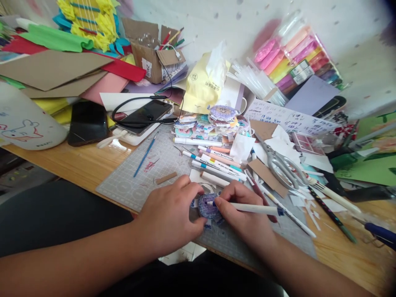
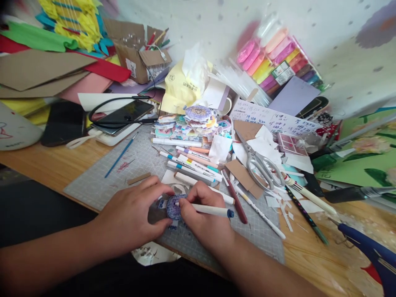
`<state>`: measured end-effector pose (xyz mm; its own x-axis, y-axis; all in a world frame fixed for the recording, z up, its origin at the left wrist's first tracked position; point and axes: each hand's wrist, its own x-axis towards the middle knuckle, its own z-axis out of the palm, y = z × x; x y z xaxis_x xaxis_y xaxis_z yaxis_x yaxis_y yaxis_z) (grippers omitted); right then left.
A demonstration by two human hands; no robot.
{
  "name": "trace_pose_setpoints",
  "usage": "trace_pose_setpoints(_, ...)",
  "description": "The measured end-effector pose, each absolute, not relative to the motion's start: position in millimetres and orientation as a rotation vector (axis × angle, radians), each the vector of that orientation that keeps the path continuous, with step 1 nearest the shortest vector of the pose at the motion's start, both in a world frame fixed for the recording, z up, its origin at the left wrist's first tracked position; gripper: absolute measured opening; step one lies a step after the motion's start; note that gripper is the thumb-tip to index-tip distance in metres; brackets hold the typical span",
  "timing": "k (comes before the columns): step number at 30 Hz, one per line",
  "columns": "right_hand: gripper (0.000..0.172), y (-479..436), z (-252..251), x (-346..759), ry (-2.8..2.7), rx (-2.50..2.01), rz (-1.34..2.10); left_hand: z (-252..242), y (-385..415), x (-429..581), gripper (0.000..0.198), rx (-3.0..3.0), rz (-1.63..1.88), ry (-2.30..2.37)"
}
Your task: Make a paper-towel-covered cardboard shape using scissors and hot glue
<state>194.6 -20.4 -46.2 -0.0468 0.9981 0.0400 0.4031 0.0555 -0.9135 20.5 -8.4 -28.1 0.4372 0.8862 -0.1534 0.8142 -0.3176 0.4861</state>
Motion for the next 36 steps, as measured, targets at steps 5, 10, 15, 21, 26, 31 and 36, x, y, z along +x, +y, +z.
trace_pose_setpoints(5,0.021,-20.7,-43.4,195.0,-1.573,-1.439,1.005,-29.4,-9.0,21.2,0.029,2.225,0.19,1.437)
trace_pose_setpoints(10,0.02,-20.4,-46.5,194.1,-1.546,-1.457,0.989,-29.8,-8.4,21.4,0.028,2.249,0.176,1.433)
trace_pose_setpoints(15,0.02,-20.5,-47.8,196.0,-1.538,-1.482,0.966,-31.4,-8.2,22.1,0.028,2.242,0.188,1.451)
trace_pose_setpoints(21,0.021,-19.3,-45.2,198.0,-1.535,-1.462,1.013,-31.2,-8.4,21.7,0.028,2.244,0.175,1.44)
trace_pose_setpoints(26,0.021,-19.5,-44.2,195.5,-1.567,-1.456,0.993,-28.9,-7.2,22.1,0.028,2.225,0.15,1.433)
trace_pose_setpoints(31,0.021,-19.5,-45.2,197.0,-1.545,-1.464,1.008,-29.3,-8.0,22.1,0.029,2.228,0.166,1.438)
trace_pose_setpoints(36,0.022,-20.3,-48.5,199.1,-1.538,-1.479,0.985,-30.9,-7.6,21.6,0.028,2.241,0.198,1.437)
